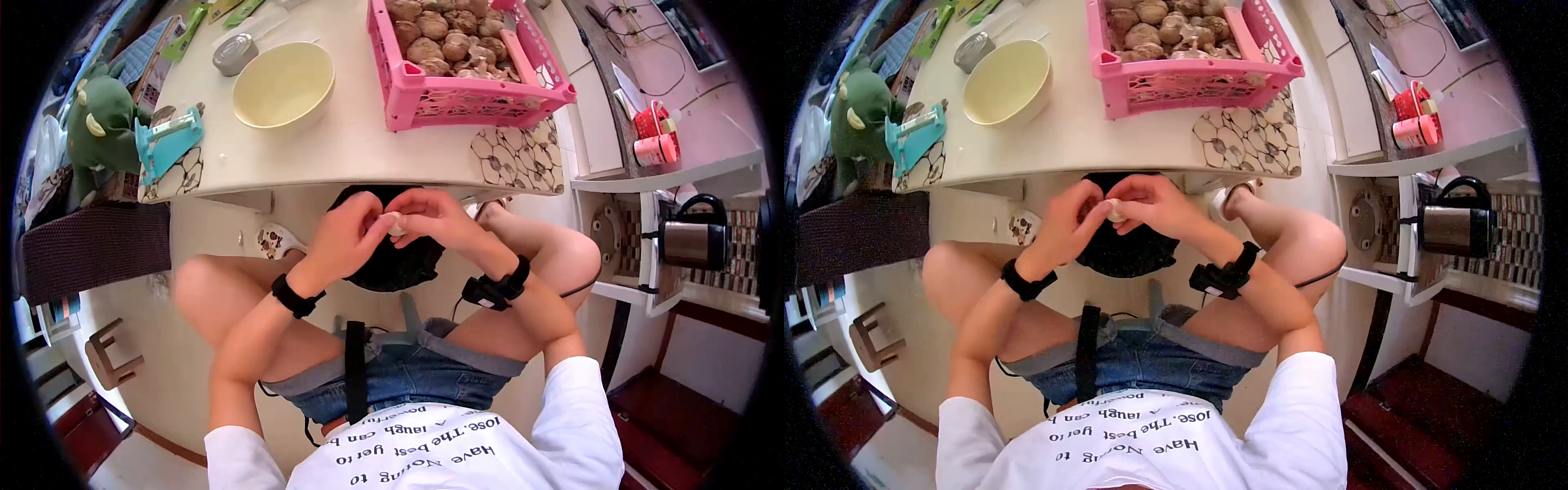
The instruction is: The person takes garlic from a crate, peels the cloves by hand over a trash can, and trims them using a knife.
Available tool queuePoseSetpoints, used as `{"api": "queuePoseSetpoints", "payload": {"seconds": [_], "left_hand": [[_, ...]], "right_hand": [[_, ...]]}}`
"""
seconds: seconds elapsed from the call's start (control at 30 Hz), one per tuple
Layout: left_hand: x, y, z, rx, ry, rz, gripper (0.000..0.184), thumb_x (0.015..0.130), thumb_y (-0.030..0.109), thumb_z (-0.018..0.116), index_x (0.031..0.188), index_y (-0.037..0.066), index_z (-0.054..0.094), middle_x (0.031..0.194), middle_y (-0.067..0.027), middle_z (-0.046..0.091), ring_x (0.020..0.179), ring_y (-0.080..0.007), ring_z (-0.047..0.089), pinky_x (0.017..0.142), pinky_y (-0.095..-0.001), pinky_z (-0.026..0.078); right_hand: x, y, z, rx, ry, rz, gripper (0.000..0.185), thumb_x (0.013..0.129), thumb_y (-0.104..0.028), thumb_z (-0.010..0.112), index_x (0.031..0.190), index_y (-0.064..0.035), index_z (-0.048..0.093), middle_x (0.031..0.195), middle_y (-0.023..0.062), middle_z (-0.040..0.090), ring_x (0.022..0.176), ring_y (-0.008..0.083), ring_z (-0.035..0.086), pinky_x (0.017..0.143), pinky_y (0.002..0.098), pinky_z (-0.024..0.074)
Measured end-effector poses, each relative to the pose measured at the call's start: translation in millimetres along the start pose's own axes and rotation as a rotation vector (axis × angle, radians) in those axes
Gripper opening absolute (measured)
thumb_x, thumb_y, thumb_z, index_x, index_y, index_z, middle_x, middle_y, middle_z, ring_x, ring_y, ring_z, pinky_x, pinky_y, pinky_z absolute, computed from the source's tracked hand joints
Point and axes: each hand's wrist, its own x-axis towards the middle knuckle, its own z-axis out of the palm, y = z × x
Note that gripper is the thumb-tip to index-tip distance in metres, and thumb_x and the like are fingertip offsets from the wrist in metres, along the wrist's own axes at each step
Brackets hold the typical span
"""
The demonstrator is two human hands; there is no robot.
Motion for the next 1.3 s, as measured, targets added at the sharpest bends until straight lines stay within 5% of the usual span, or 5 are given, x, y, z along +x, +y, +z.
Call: {"api": "queuePoseSetpoints", "payload": {"seconds": [0.2,0.4,0.93,1.13,1.3], "left_hand": [[-1.2,-11.5,11.3,0.270,-0.025,0.118,0.012,0.089,0.015,0.051,0.085,0.004,0.046,0.077,-0.0164,0.056,0.067,-0.0374,0.056,0.055,-0.0428,0.045],[2.4,-21.4,19.9,0.114,-0.094,0.138,0.013,0.090,0.011,0.048,0.083,0.002,0.043,0.073,-0.0201,0.051,0.068,-0.0420,0.051,0.057,-0.0422,0.041],[8.1,-60.6,46.0,0.004,-0.059,-0.147,0.019,0.091,0.017,0.046,0.083,-0.001,0.050,0.064,-0.0233,0.052,0.063,-0.0422,0.052,0.054,-0.0441,0.040],[8.1,-68.0,47.8,0.239,-0.205,-0.221,0.016,0.083,0.015,0.055,0.086,0.000,0.055,0.069,-0.0194,0.058,0.066,-0.0370,0.058,0.059,-0.0416,0.047],[10.7,-48.4,43.3,-0.142,-0.034,-0.115,0.018,0.074,0.006,0.065,0.088,0.001,0.055,0.079,-0.0078,0.058,0.063,-0.0160,0.058,0.056,-0.0276,0.047]], "right_hand": [[4.2,21.2,-3.3,-0.067,0.013,0.002,0.036,0.079,-0.005,0.068,0.111,0.0044,0.056,0.094,0.0106,0.063,0.082,0.0166,0.064,0.070,0.0293,0.0565],[1.1,31.4,-3.2,-0.068,0.074,-0.043,0.024,0.081,-0.004,0.066,0.100,0.0077,0.060,0.081,0.0113,0.065,0.071,0.0155,0.065,0.065,0.0284,0.0552],[6.6,54.0,-22.1,-0.261,0.183,-0.115,0.034,0.076,-0.002,0.069,0.103,0.0030,0.050,0.089,0.0100,0.063,0.080,0.0155,0.062,0.068,0.0267,0.0519],[4.8,54.8,-25.1,-0.428,0.251,-0.228,0.034,0.073,-0.003,0.072,0.103,0.0006,0.056,0.093,0.0072,0.064,0.084,0.0134,0.062,0.073,0.0261,0.0506],[6.9,59.2,-25.9,-0.410,0.312,-0.268,0.035,0.069,-0.010,0.076,0.100,-0.0009,0.061,0.088,0.0088,0.064,0.075,0.0139,0.061,0.068,0.0271,0.0504]]}}
